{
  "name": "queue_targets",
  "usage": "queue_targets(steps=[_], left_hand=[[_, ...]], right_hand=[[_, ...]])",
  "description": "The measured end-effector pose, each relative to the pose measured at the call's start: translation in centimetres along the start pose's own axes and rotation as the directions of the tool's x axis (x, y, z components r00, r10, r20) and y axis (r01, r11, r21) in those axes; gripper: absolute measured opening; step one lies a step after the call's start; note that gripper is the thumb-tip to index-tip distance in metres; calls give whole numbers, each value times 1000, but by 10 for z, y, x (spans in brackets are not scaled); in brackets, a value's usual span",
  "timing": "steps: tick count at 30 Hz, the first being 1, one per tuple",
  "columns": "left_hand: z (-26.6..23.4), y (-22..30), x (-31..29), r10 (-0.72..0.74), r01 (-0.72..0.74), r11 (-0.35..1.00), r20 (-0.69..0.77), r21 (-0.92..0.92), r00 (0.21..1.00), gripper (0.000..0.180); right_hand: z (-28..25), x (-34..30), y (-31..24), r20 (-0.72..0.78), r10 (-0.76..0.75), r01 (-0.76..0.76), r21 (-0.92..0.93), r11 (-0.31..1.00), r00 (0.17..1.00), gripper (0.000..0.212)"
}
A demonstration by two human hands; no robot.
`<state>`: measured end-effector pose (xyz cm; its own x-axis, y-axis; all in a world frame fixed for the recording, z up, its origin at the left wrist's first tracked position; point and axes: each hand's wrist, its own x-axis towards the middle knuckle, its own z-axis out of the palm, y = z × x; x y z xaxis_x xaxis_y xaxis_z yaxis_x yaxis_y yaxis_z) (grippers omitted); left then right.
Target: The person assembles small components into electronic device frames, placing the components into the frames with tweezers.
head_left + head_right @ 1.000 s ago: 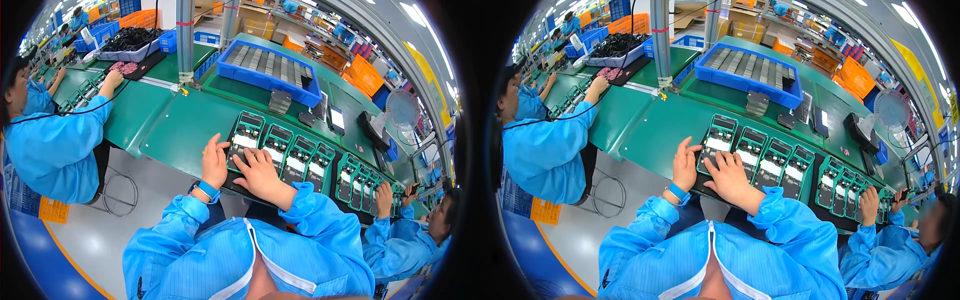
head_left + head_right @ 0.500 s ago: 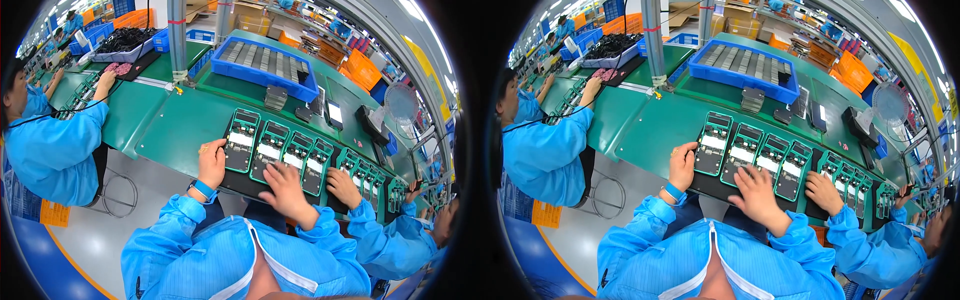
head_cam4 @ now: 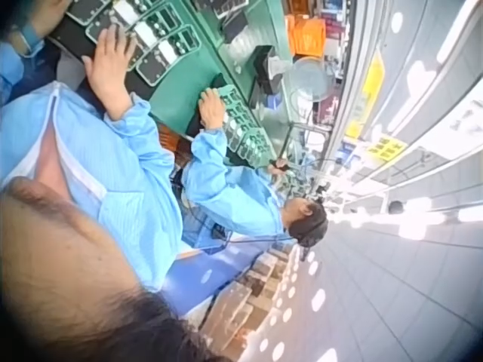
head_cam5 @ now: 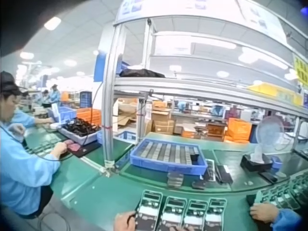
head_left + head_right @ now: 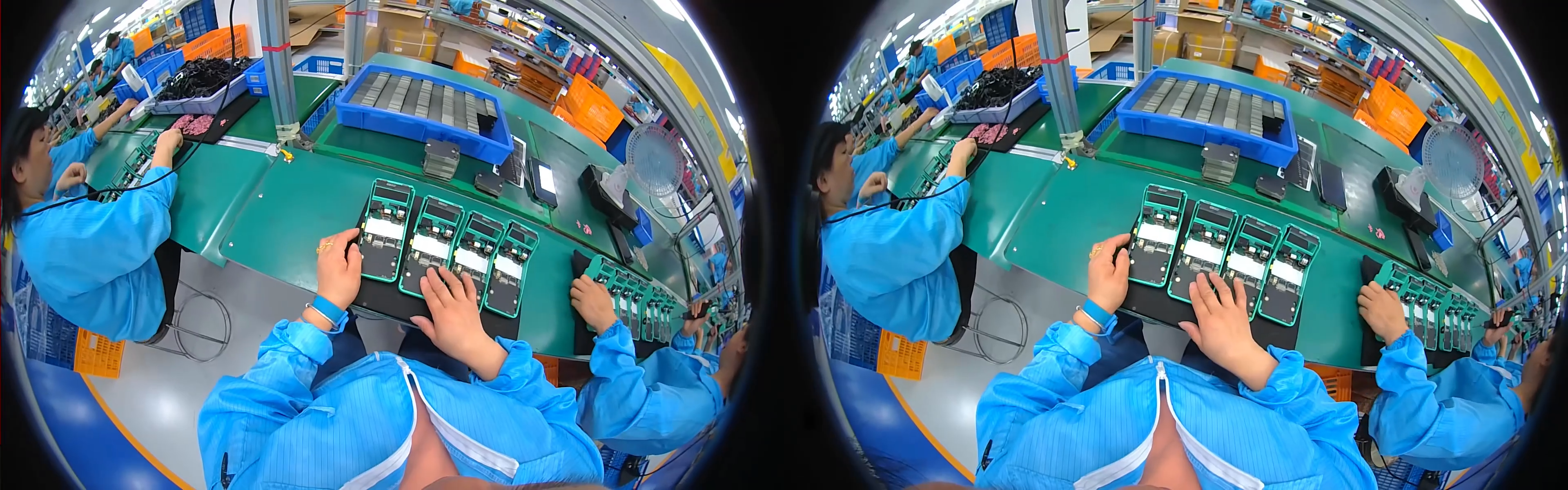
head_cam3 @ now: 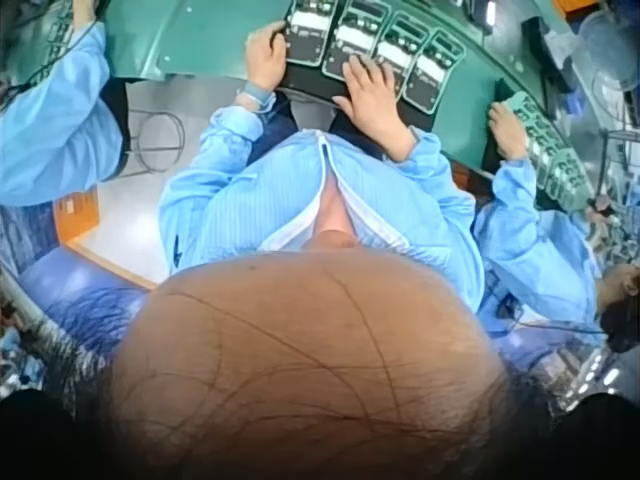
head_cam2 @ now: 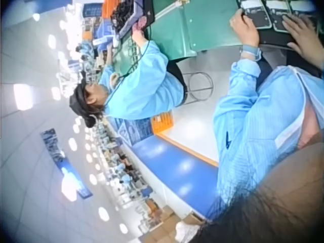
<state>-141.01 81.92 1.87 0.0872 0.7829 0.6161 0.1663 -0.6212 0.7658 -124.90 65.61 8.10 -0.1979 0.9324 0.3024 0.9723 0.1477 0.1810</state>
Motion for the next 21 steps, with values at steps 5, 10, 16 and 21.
queue_targets(steps=[5, 10, 16, 21], left_hand=[[4, 0, 0, 68, -64, 990, -29, 127, 997, 31], [7, 2, -1, 70, -70, 970, 8, 231, 998, 39], [6, 10, -1, 42, -51, 944, 33, 325, 999, 45], [7, 8, -1, 40, -47, 941, 28, 336, 999, 46]], right_hand=[[13, -7, -2, -51, 13, -12, 24, 1000, 999, 69], [20, -14, -2, -94, 2, 2, 39, 999, 996, 70], [21, -14, -3, -138, -1, 8, 51, 999, 990, 70], [23, -15, -3, -179, -2, 15, 69, 997, 984, 72]])
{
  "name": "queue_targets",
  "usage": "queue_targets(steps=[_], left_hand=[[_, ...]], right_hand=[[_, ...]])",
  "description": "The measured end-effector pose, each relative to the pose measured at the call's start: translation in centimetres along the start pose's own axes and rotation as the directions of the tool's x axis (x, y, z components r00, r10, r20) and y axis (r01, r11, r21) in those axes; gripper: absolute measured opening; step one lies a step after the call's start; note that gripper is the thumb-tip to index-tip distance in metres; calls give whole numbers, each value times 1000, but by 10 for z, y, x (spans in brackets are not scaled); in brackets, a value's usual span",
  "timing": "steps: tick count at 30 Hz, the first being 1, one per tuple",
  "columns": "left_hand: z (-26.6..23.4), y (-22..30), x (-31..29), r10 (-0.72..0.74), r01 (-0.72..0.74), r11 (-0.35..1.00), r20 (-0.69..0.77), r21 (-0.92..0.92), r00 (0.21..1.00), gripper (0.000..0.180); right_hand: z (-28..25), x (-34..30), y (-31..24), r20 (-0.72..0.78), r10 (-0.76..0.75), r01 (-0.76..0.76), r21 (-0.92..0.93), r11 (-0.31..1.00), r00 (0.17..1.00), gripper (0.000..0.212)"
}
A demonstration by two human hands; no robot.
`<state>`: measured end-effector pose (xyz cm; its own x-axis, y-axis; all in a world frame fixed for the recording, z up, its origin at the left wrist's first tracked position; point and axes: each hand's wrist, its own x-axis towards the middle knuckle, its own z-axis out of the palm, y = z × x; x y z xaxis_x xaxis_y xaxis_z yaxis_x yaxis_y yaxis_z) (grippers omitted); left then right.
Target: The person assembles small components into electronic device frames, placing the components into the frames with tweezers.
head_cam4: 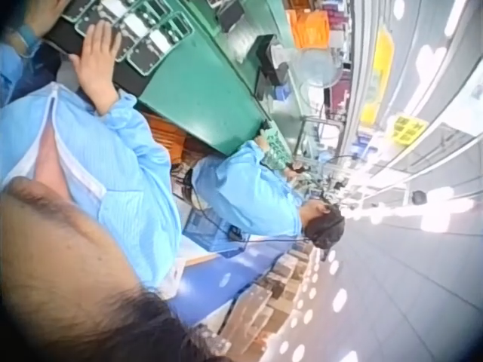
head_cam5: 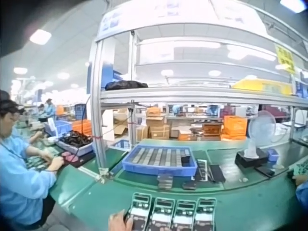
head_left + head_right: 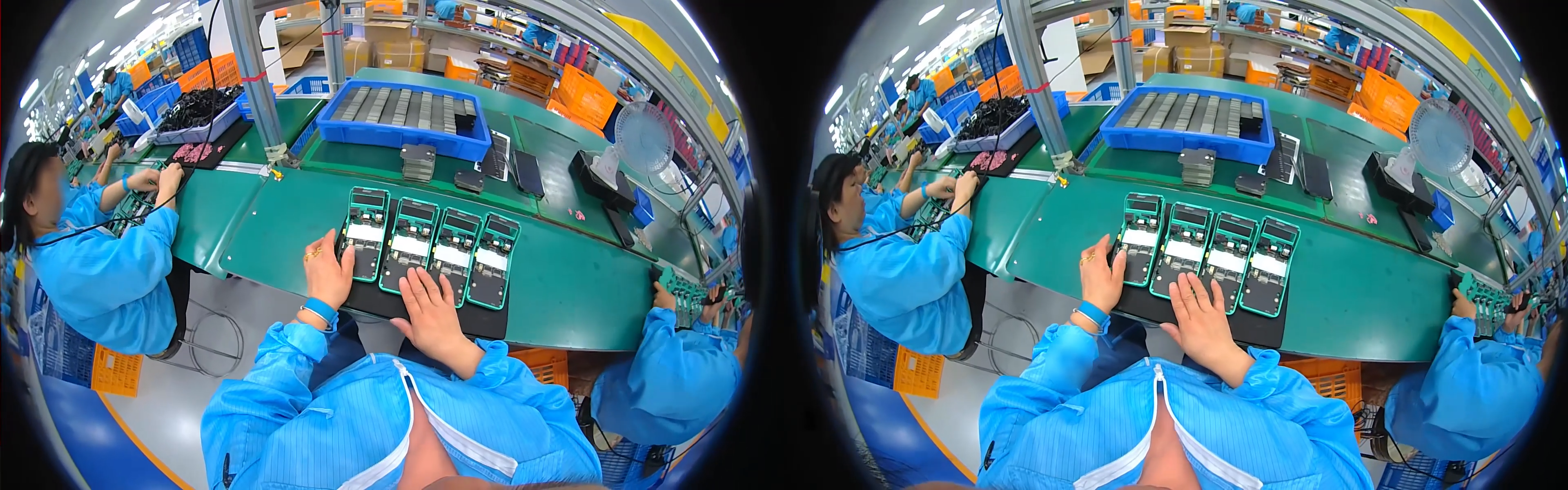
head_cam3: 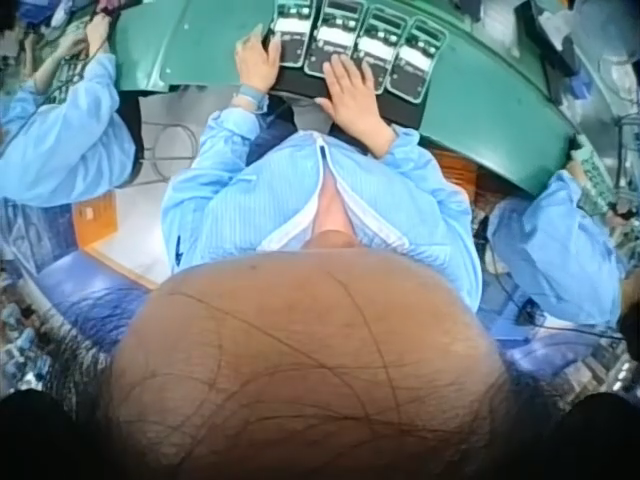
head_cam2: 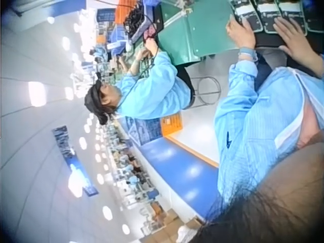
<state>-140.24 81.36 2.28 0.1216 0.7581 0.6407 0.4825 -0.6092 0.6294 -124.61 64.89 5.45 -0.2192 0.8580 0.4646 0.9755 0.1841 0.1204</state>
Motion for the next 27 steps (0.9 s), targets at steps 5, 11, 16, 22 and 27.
queue_targets(steps=[5, 11, 16, 22, 27], left_hand=[[-6, 5, 2, -19, 19, 1000, 26, -10, 999, 45], [-4, 13, -10, 15, -12, 999, 66, -43, 998, 44], [11, 48, -27, 82, -62, 988, 146, -140, 986, 44], [50, 125, -42, 241, -187, 958, 259, -217, 935, 44], [100, 190, -51, 343, -209, 918, 409, -338, 845, 48]], right_hand=[[0, 0, 0, -10, 4, -5, -5, 1000, 1000, 73], [-6, -13, 5, -4, 38, -38, -12, 999, 999, 70], [-30, -47, 27, 9, 134, -134, 27, 991, 991, 64], [-66, -112, 86, -134, 278, -276, 31, 961, 951, 42], [-92, -164, 146, -318, 366, -379, 24, 925, 874, 29]])
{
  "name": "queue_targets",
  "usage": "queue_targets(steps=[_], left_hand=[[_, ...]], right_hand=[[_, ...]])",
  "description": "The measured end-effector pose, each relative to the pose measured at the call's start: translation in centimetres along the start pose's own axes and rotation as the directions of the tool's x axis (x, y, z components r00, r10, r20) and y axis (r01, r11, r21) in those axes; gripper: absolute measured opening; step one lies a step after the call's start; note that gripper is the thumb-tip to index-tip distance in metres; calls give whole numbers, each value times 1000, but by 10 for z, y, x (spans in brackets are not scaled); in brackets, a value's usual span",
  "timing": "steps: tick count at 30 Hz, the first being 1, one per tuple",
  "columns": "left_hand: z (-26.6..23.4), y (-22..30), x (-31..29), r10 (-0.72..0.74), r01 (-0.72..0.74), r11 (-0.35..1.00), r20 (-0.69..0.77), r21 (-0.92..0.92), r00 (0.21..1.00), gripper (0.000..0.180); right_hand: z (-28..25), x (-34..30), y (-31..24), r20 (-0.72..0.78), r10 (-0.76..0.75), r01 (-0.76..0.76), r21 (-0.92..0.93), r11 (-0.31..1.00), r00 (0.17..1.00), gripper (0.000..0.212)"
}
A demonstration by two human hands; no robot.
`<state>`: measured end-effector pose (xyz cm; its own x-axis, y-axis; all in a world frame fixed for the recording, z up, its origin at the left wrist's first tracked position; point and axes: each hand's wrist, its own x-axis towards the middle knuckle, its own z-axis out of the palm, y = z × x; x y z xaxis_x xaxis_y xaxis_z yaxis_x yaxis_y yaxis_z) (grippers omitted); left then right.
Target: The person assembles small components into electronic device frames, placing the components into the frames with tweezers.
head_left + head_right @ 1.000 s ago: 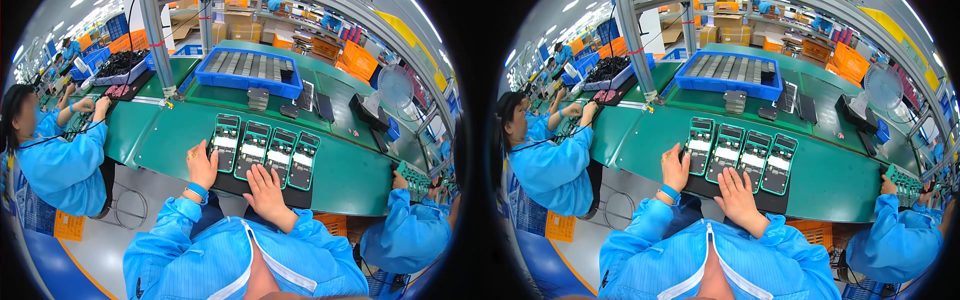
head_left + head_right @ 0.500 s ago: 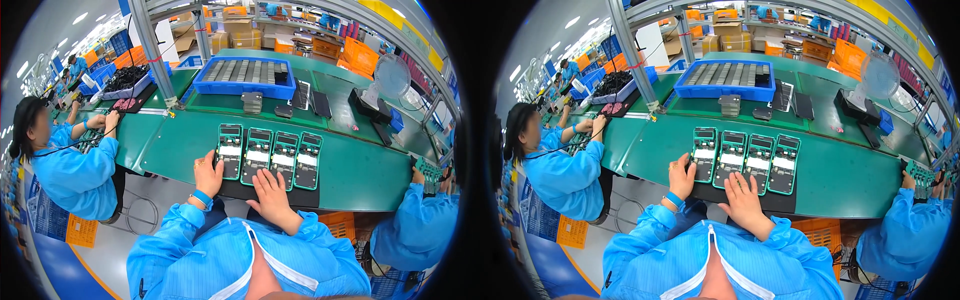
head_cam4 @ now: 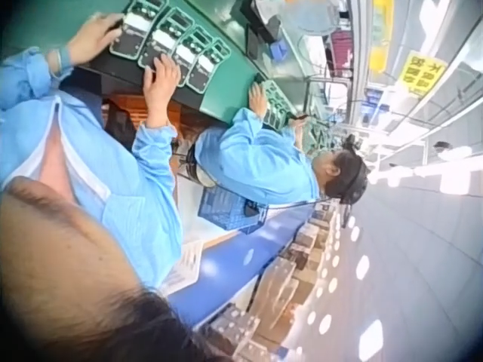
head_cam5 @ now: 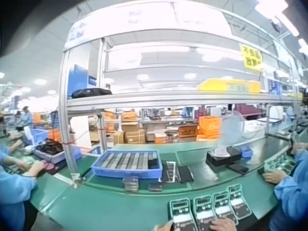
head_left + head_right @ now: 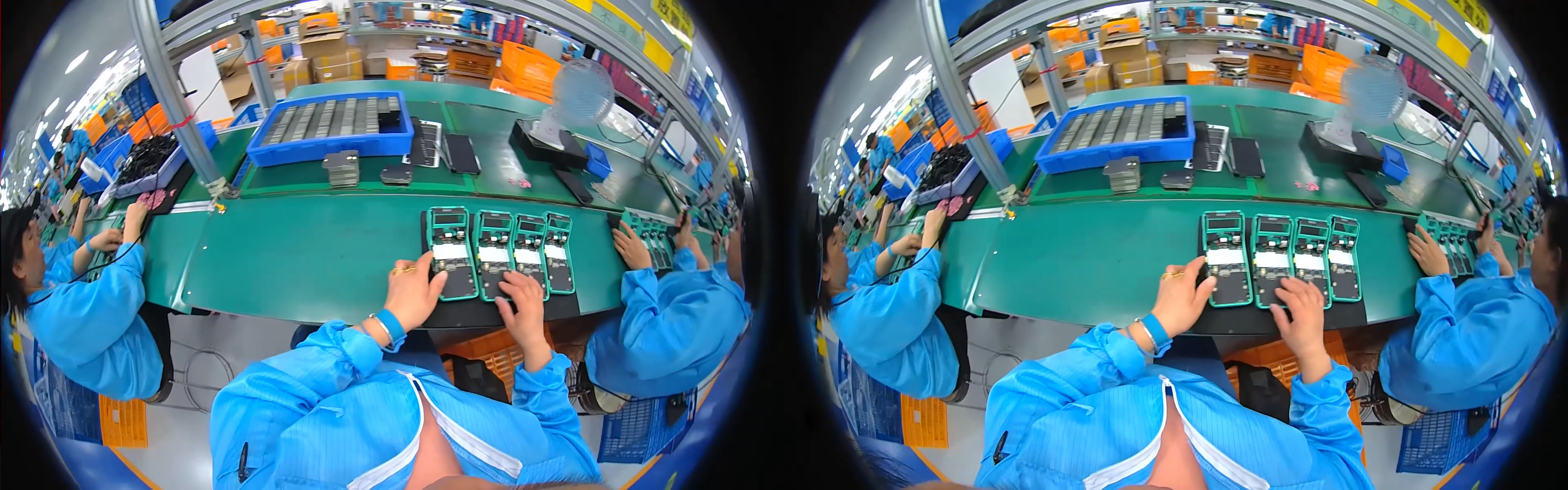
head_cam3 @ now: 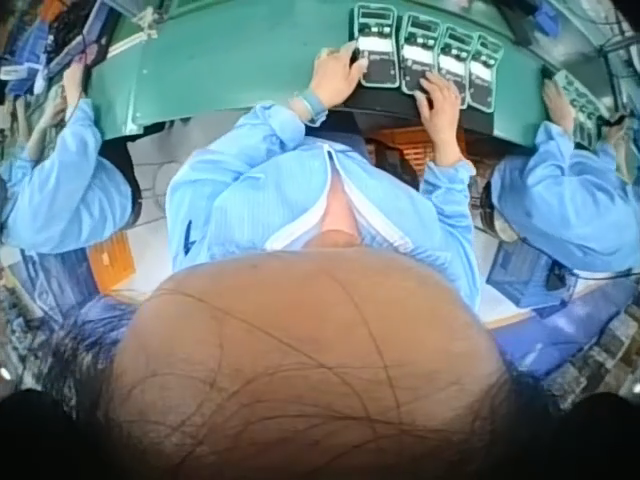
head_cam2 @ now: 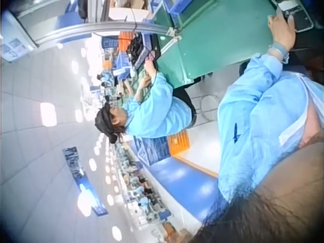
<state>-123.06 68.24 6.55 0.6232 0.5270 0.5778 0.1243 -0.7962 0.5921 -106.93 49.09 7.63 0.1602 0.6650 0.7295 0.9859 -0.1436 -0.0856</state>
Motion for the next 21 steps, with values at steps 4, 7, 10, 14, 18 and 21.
queue_targets(steps=[4, 7, 10, 14, 18, 21], left_hand=[[39, 7, 25, -3, 33, 979, 147, -202, 989, 52], [32, 9, 43, -74, 236, 798, 298, -554, 952, 63], [-13, 28, 46, -18, 445, 340, 468, -828, 884, 81], [-59, 26, 32, 188, 539, -259, 505, -802, 842, 96], [-85, 29, 14, 216, 520, -394, 474, -758, 854, 104], [-95, 29, 6, 218, 502, -474, 455, -724, 863, 109]], right_hand=[[-19, -9, 39, -60, 65, -68, -48, 997, 996, 25], [-24, -10, 49, -81, 74, -80, -69, 994, 994, 22], [-24, -11, 48, -113, 92, -100, -66, 993, 989, 20], [-25, -10, 47, -117, 93, -104, -91, 990, 989, 19], [-21, -9, 33, -104, 149, -157, -76, 985, 983, 20], [-21, 12, -11, -173, 93, -95, -6, 995, 981, 22]])
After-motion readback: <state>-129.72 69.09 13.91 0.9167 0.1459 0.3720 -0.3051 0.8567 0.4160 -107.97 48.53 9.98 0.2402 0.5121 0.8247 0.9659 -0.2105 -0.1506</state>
